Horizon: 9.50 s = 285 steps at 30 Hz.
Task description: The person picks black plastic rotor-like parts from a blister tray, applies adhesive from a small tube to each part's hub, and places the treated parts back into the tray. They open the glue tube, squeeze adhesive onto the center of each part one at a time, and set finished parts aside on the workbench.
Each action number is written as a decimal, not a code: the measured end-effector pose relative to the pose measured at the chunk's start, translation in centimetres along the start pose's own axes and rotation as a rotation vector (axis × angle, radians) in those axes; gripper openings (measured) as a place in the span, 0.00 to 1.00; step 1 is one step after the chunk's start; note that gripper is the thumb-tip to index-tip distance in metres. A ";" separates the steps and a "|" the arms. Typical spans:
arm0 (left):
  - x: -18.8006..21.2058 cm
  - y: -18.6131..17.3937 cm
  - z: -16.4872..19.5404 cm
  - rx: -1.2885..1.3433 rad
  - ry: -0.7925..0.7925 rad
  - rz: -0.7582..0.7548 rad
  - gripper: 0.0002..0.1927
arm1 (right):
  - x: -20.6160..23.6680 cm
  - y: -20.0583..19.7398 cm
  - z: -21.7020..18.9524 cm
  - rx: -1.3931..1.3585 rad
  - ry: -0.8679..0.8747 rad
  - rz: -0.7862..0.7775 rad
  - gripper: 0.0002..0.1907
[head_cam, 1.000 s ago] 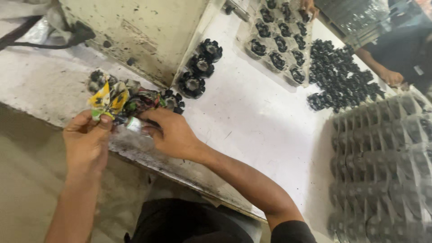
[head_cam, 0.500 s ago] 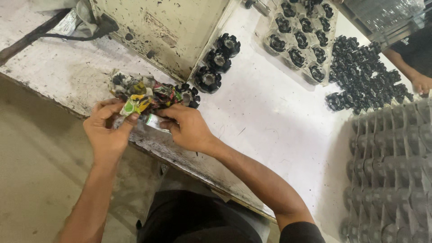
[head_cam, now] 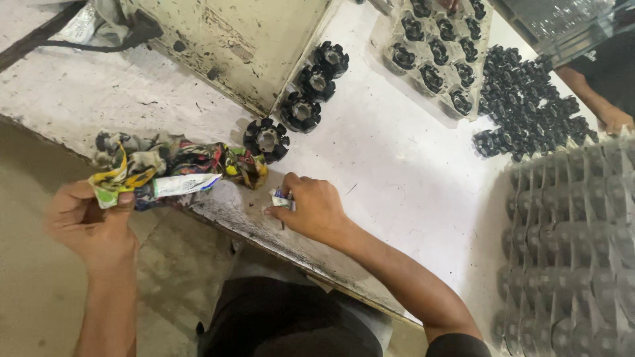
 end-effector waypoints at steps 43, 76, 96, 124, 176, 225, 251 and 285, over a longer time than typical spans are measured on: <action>-1.3 17.1 15.8 -0.260 0.192 -0.269 0.10 | 4.2 0.7 -0.5 -1.468 0.149 0.010 0.15; -0.3 14.9 13.8 -0.037 -0.196 -0.438 0.08 | 10.0 0.1 -4.4 -1.055 -0.213 -0.231 0.15; 1.9 14.7 13.4 -0.016 -0.236 -0.419 0.08 | 12.0 2.1 -5.2 -1.166 -0.152 -0.074 0.08; 3.0 14.9 14.3 0.066 -0.306 -0.341 0.10 | 13.9 2.3 -5.1 -1.020 -0.113 0.127 0.18; 1.8 21.8 14.0 0.079 -0.373 -0.591 0.09 | 15.8 -1.3 -5.2 -0.973 -0.081 0.075 0.08; 0.3 20.3 5.5 0.360 -0.867 -0.317 0.12 | 16.0 -0.6 -2.5 -0.636 -0.653 0.569 0.15; 1.6 21.9 5.9 0.300 -0.805 -0.329 0.06 | 16.6 -1.9 -2.3 -0.438 -0.615 0.511 0.20; 2.8 26.3 14.2 -0.176 -0.205 -0.680 0.11 | 14.2 1.3 0.1 -1.290 0.093 0.383 0.19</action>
Point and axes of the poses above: each hand's wrist, its own x-axis away from the middle knuckle, its own y-axis out of the palm, z = x × y, the point moved 1 cm from there along -x, towards the middle knuckle, and after that the axes turned 6 degrees about x, right-handed, at the moved point
